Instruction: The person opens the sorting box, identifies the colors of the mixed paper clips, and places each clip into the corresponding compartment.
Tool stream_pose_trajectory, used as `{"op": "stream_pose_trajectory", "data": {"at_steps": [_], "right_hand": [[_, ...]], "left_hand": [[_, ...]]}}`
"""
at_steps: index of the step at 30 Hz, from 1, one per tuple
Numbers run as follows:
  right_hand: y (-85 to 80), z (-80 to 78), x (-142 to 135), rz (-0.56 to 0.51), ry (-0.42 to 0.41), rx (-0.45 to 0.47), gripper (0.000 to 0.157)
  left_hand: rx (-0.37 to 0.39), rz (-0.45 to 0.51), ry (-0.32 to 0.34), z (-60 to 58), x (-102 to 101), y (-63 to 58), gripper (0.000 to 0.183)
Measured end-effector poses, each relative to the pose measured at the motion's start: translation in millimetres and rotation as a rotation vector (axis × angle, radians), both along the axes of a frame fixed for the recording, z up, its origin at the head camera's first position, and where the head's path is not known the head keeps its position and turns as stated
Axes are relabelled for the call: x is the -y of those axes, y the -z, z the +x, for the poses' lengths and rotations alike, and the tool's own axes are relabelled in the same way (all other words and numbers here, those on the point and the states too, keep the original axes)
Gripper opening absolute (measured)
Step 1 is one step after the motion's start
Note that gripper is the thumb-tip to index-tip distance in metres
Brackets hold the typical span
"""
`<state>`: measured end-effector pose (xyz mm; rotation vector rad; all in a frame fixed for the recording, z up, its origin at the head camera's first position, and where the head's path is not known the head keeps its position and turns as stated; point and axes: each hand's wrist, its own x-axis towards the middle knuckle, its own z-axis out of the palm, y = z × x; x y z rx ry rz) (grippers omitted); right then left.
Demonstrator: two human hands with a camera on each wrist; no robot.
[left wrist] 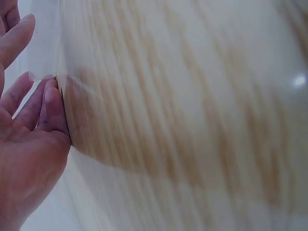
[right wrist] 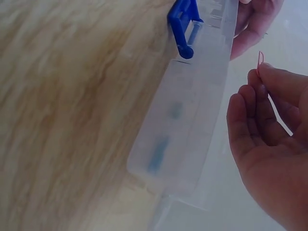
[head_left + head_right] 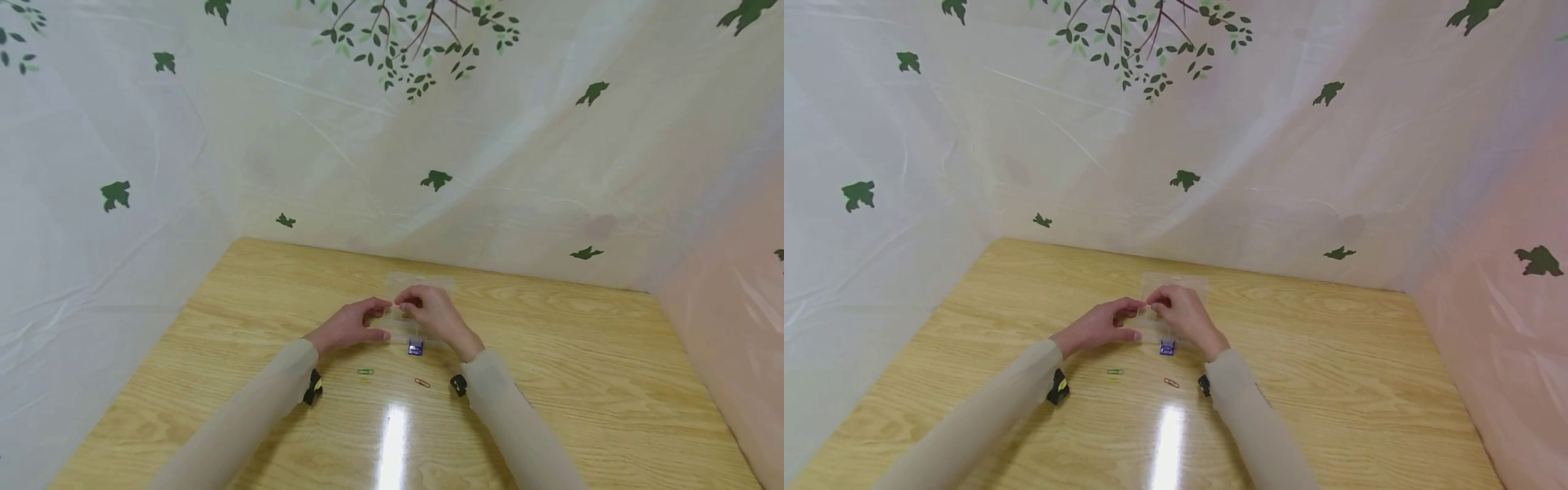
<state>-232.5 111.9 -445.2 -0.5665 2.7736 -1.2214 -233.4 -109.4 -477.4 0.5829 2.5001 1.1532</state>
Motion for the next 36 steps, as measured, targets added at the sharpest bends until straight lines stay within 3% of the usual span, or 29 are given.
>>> {"op": "stream_pose_trajectory", "data": {"at_steps": [21, 36], "right_hand": [[10.1, -4.5, 5.7, 0.028, -0.01, -0.012, 0.01], [6.4, -1.2, 2.0, 0.042, 0.002, 0.005, 0.014]], "left_hand": [[-0.017, 0.006, 0.014, 0.9, 0.4, -0.2, 0.062], [-0.001, 0.022, 0.016, 1.2, 1.0, 0.0, 0.065]]}}
